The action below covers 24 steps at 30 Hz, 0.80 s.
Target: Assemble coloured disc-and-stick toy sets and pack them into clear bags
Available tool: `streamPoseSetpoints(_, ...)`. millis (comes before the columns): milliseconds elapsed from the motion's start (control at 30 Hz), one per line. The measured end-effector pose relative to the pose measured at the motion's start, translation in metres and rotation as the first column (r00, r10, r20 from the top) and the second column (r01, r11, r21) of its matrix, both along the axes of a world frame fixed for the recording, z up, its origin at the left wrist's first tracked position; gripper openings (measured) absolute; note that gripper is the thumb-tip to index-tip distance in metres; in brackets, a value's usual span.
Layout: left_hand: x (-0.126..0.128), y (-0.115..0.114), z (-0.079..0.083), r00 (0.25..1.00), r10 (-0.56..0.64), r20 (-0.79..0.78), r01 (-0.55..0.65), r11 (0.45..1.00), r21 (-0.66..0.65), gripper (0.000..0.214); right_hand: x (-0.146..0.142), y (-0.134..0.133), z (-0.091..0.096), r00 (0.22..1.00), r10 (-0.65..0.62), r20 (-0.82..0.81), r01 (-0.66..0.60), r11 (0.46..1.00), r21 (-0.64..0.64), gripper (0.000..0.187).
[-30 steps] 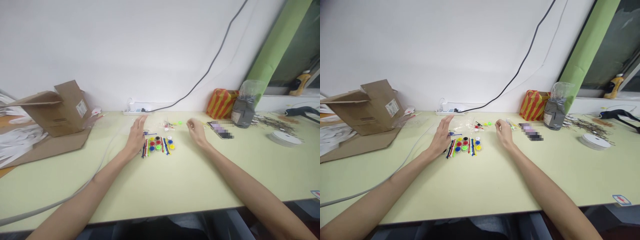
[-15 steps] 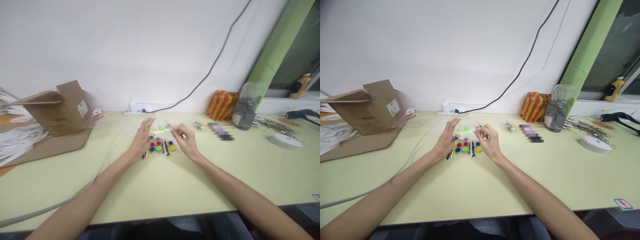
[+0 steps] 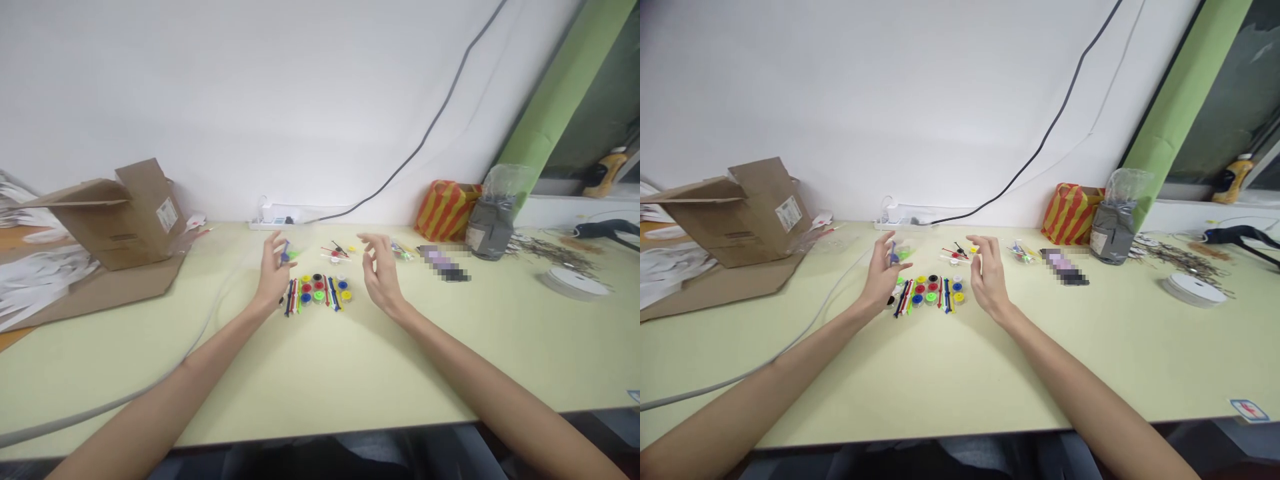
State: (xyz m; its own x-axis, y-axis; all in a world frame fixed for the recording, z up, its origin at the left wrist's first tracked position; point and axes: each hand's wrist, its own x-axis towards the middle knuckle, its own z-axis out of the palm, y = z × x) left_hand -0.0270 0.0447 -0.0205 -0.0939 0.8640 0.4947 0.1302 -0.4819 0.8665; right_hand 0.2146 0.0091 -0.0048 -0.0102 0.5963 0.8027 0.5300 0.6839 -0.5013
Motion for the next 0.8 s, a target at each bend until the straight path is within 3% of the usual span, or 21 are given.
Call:
streamPoseSetpoints(167,-0.001,0.005,0.004,0.936,-0.074,0.344,0.116,0.988,-0.102,0.063,0.029,0.047,-0.028,0.966,-0.209,0.149,0.232,0.959,-0.161,0.038)
streamPoseSetpoints(300,0.003,-0.006,0.014,0.904,-0.142,0.402,0.224,0.961,-0.165,0.053,0.039,0.078,-0.046,0.893,-0.211,0.398,0.353,0.876,-0.329,0.03)
streamPoseSetpoints(467,0.004,-0.016,0.022,0.858,-0.292,0.423,0.405,0.89,-0.209,0.049,0.033,0.103,-0.05,0.796,-0.354,0.492,0.531,0.798,-0.286,0.035)
streamPoseSetpoints(567,0.004,-0.022,0.027,0.835,-0.376,0.401,0.498,0.828,-0.26,0.048,0.034,0.114,-0.048,0.803,-0.361,0.473,0.547,0.763,-0.345,0.022)
streamPoseSetpoints(700,0.003,-0.026,0.03,0.811,-0.45,0.373,0.568,0.758,-0.321,0.047,0.04,0.124,-0.044,0.846,-0.347,0.406,0.494,0.797,-0.348,0.021)
streamPoseSetpoints(800,0.003,-0.025,0.028,0.789,-0.484,0.378,0.6,0.738,-0.308,0.046,0.041,0.125,-0.043,0.843,-0.344,0.412,0.493,0.801,-0.34,0.024)
